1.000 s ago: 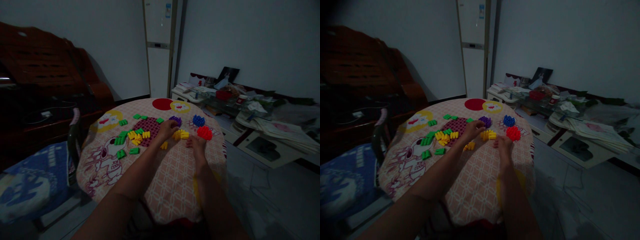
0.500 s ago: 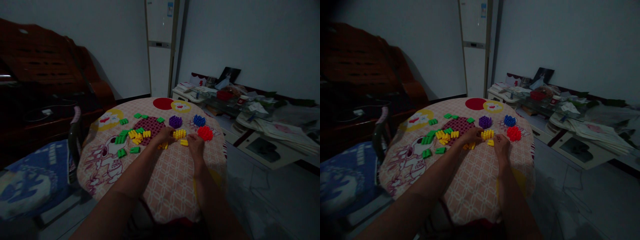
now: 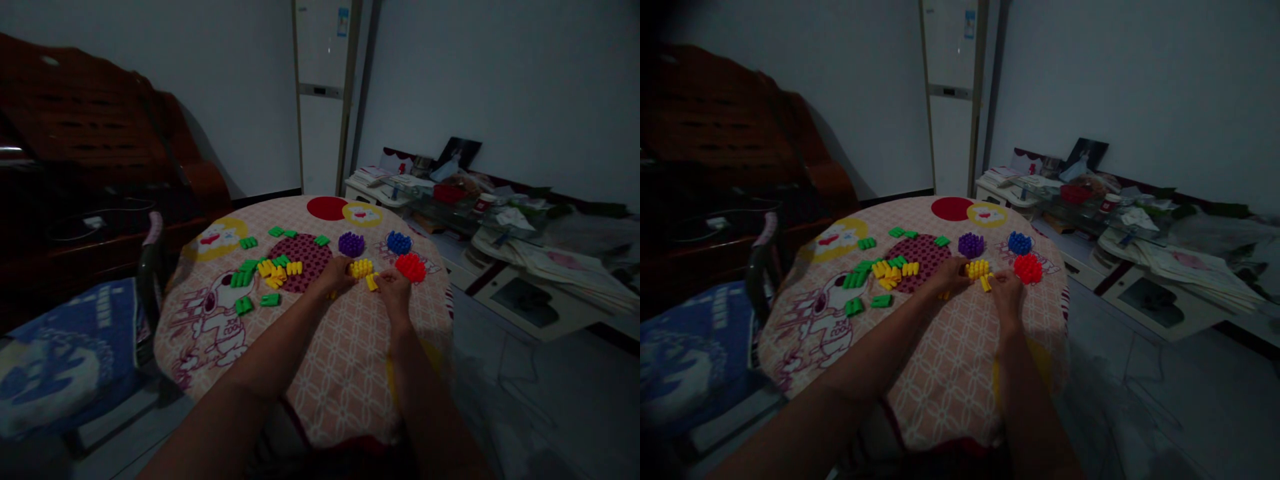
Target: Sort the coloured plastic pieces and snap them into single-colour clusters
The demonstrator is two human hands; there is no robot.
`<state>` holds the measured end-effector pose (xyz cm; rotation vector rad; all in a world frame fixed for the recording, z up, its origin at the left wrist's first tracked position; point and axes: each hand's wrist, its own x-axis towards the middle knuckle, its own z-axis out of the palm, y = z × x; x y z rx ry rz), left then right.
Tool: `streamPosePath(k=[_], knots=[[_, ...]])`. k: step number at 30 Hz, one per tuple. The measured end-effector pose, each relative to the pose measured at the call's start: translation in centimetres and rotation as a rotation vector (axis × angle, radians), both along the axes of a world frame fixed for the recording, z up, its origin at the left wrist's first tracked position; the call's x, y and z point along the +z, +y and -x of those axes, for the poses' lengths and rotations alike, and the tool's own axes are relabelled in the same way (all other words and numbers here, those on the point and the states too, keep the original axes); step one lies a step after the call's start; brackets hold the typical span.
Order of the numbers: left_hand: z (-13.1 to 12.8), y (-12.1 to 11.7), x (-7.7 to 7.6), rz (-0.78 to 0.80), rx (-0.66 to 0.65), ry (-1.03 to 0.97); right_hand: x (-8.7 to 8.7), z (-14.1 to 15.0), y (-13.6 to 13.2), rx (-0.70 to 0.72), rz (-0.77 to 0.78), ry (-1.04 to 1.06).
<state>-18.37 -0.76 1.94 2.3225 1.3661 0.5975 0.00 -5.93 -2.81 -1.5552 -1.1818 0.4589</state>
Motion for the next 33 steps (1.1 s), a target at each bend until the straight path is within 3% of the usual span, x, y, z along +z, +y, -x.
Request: streamPosePath(k=[7,12,18,24,33], knots=[[-0.2,0.0,-0.3,0.019,0.019,0.007,0.8,0.0,0.0,-0.204,-0.054,-0.101],[-0.2,0.3,-0.7,0.012,0.016,0.014,1.1,0.6,0.4,-0.237,-0.049,-0.27],[-0.3,0.2,-0.7,0.0,0.026,0.014,0.8,1.1,0.9,-0.163,-0.042,-0.38],[-0.3,0.2,-0.7,-0.003,0.013,0.015,0.6,0.7,0.7,-0.063,0.001,-0.322],[-0.4,0.4,-1.0,0.005,0.013,-0.01,0.3,0.6,0.8,-0.031,-0.008,-0.298]])
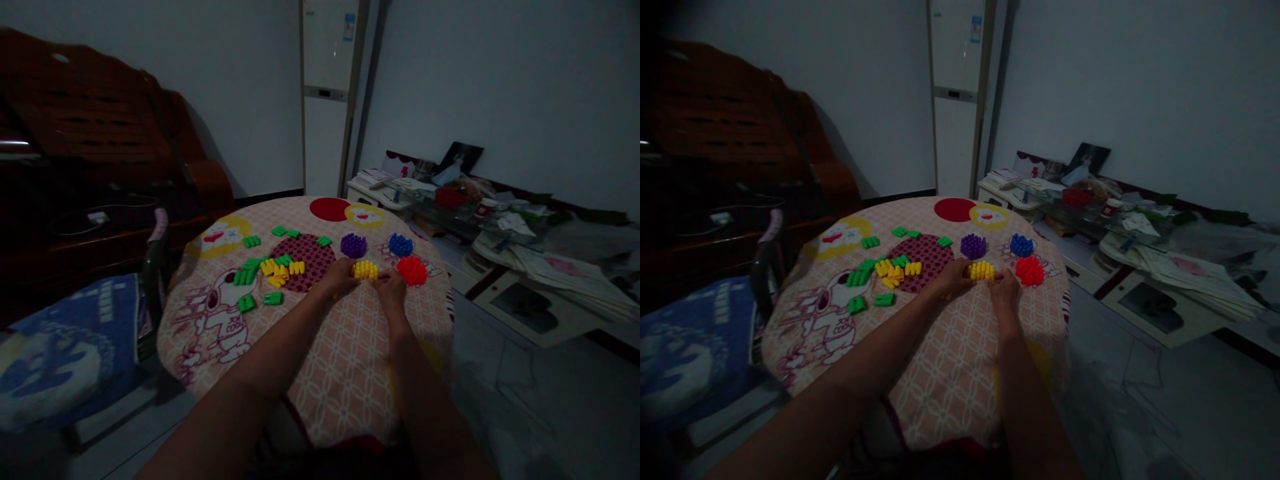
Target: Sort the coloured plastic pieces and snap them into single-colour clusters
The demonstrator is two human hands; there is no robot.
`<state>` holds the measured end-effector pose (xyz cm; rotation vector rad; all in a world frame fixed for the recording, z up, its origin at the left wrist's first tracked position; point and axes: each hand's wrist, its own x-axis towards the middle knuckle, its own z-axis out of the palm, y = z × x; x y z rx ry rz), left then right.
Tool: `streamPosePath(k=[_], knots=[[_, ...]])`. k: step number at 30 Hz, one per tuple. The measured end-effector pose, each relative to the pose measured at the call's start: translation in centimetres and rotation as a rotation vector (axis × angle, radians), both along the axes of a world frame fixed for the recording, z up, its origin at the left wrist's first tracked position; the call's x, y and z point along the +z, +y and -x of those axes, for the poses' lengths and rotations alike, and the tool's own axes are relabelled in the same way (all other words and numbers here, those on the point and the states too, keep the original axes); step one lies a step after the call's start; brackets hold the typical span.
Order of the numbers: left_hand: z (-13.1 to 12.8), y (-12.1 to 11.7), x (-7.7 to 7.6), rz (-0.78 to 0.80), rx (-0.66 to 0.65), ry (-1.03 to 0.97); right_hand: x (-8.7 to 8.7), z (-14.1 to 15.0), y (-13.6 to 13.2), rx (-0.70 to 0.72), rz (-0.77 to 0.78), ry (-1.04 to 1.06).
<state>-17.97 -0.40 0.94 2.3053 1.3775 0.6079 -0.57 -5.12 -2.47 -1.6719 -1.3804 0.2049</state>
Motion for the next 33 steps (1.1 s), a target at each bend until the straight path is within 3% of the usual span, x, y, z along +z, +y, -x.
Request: streamPosePath(k=[11,18,23,26,29,31,33], knots=[[0.0,-0.1,-0.4,-0.007,0.007,-0.02,-0.6,-0.6,0.7,0.014,0.021,0.0],[1.3,0.2,1.4,0.053,-0.017,-0.03,-0.9,-1.2,0.6,-0.037,-0.022,0.075],[6.7,1.6,4.1,0.02,0.135,0.114,-1.4,-1.6,0.6,-0.036,-0.057,0.153],[12.1,1.8,5.5,-0.012,0.4,0.206,-1.3,-1.5,0.6,-0.031,-0.049,0.163],[16.9,1.5,5.8,0.037,0.637,0.268,-1.0,-1.3,0.5,-0.043,-0.031,0.168],[18.9,1.1,5.6,0.129,0.668,0.303,-0.8,-1.1,0.3,-0.049,-0.025,0.174],[19.5,0.8,5.2,0.202,0.621,0.318,-0.6,-1.0,0.3,-0.052,-0.023,0.178]])
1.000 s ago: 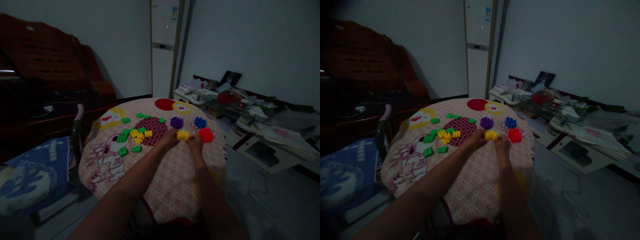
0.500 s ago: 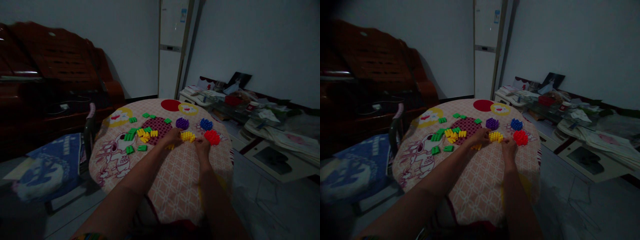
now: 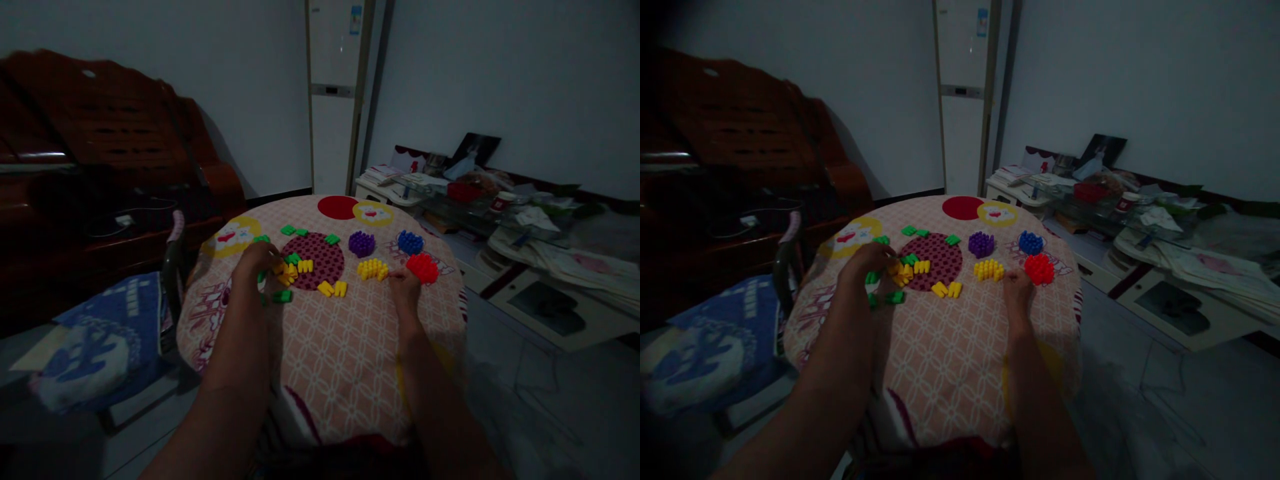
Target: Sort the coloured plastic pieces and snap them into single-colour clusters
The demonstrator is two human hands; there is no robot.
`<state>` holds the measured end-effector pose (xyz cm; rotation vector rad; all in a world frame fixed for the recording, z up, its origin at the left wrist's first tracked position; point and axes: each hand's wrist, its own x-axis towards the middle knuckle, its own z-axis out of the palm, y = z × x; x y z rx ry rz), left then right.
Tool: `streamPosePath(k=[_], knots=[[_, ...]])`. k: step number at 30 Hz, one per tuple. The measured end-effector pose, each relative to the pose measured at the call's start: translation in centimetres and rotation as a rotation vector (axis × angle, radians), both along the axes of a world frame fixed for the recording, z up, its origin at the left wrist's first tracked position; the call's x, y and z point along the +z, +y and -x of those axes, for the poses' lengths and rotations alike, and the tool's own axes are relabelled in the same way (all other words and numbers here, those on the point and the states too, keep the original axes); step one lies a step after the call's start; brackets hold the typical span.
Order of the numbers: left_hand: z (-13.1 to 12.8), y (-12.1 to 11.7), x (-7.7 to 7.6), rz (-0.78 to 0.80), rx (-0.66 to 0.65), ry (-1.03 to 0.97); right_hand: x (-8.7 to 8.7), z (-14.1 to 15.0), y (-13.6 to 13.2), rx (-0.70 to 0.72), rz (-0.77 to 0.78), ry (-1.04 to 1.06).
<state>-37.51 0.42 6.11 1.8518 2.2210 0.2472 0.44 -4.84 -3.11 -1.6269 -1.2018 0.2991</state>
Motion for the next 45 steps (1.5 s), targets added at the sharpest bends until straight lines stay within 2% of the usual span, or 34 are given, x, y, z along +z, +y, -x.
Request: streamPosePath(k=[5,11,21,25,28,31,35,37,40,42,45], knots=[[-0.7,-0.1,-0.5,0.018,-0.068,-0.052,0.1,0.2,-0.1,-0.013,0.012,0.012],[-0.7,-0.1,0.0,-0.008,-0.116,-0.027,0.2,0.2,-0.1,-0.012,0.012,-0.011],[-2.1,-0.4,0.4,0.096,-0.147,-0.031,0.1,0.3,-0.3,-0.01,0.009,-0.023],[-1.6,-0.6,1.3,-0.051,-0.083,-0.057,0.0,0.3,-0.2,-0.013,0.009,-0.012],[-2.3,-1.1,2.6,-0.248,-0.141,-0.167,0.1,0.4,-0.2,-0.018,-0.003,-0.022],[-4.7,-1.6,3.5,-0.336,-0.262,-0.33,0.1,0.4,-0.2,-0.018,-0.005,-0.019],[-10.3,-2.0,3.1,-0.245,-0.555,-0.486,0.1,0.4,-0.3,-0.02,0.008,-0.028],[-13.3,-2.2,2.2,-0.215,-0.679,-0.432,0.1,0.4,-0.3,-0.014,0.012,-0.02],[-16.9,-2.6,0.5,-0.22,-0.747,-0.299,0.1,0.3,-0.2,-0.001,0.01,-0.004],[-18.3,-2.7,-0.6,-0.232,-0.762,-0.226,0.0,0.2,-0.1,-0.001,0.012,-0.005],[-18.6,-2.8,-1.5,-0.267,-0.761,-0.162,0.0,0.1,0.0,-0.003,0.011,-0.01]])
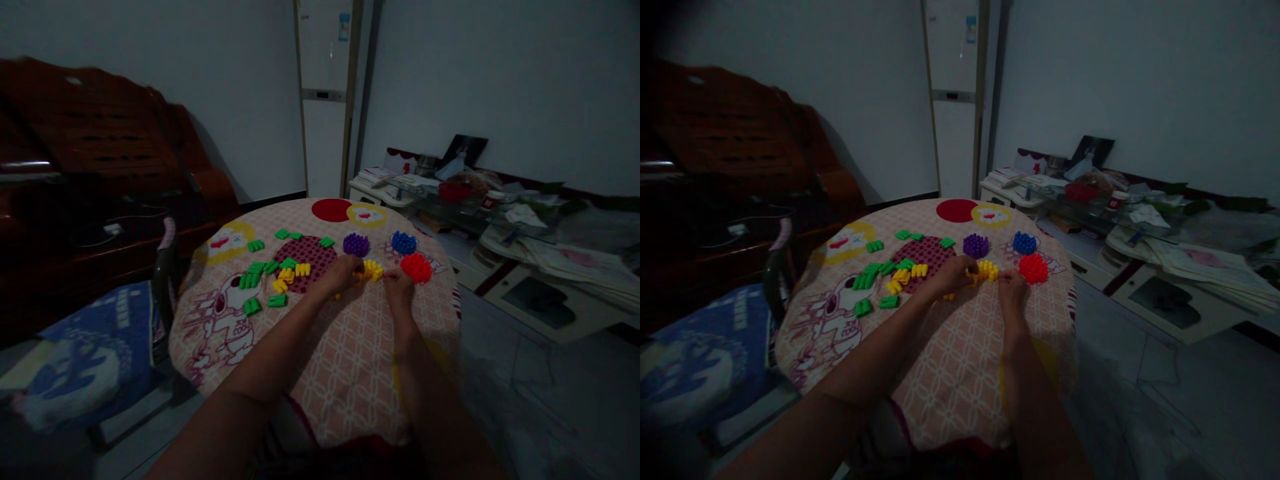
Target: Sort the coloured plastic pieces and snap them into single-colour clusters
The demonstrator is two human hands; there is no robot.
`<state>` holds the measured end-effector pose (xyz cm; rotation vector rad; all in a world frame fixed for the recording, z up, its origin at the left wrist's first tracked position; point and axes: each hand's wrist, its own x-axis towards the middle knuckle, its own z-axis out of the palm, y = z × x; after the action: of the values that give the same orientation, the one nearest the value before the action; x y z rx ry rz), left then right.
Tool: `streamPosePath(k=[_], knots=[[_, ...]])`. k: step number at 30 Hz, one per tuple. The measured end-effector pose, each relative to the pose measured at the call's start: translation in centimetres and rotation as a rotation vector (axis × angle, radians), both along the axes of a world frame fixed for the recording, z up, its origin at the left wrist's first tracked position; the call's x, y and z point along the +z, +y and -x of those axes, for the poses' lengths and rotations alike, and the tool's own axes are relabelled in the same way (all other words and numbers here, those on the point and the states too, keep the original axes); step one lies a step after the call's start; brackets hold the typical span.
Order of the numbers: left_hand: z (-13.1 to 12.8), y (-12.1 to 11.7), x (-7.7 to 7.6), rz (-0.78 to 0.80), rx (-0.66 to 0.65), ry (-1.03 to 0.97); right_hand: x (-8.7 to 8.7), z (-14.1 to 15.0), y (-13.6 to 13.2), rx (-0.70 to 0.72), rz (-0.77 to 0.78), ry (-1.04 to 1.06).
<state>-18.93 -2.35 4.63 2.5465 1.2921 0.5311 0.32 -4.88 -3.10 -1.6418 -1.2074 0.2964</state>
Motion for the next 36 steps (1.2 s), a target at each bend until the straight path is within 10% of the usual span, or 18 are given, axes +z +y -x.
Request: streamPosePath(k=[7,27,36], knots=[[1.3,-0.2,0.5,0.169,0.259,0.26,-0.1,0.0,0.1,0.018,0.0,0.012],[-0.1,-0.4,-0.7,0.144,0.267,0.2,0.2,0.2,-0.1,0.006,0.011,0.025],[8.2,2.2,2.0,0.099,0.433,0.097,0.4,0.4,-0.2,0.011,-0.005,0.046]])
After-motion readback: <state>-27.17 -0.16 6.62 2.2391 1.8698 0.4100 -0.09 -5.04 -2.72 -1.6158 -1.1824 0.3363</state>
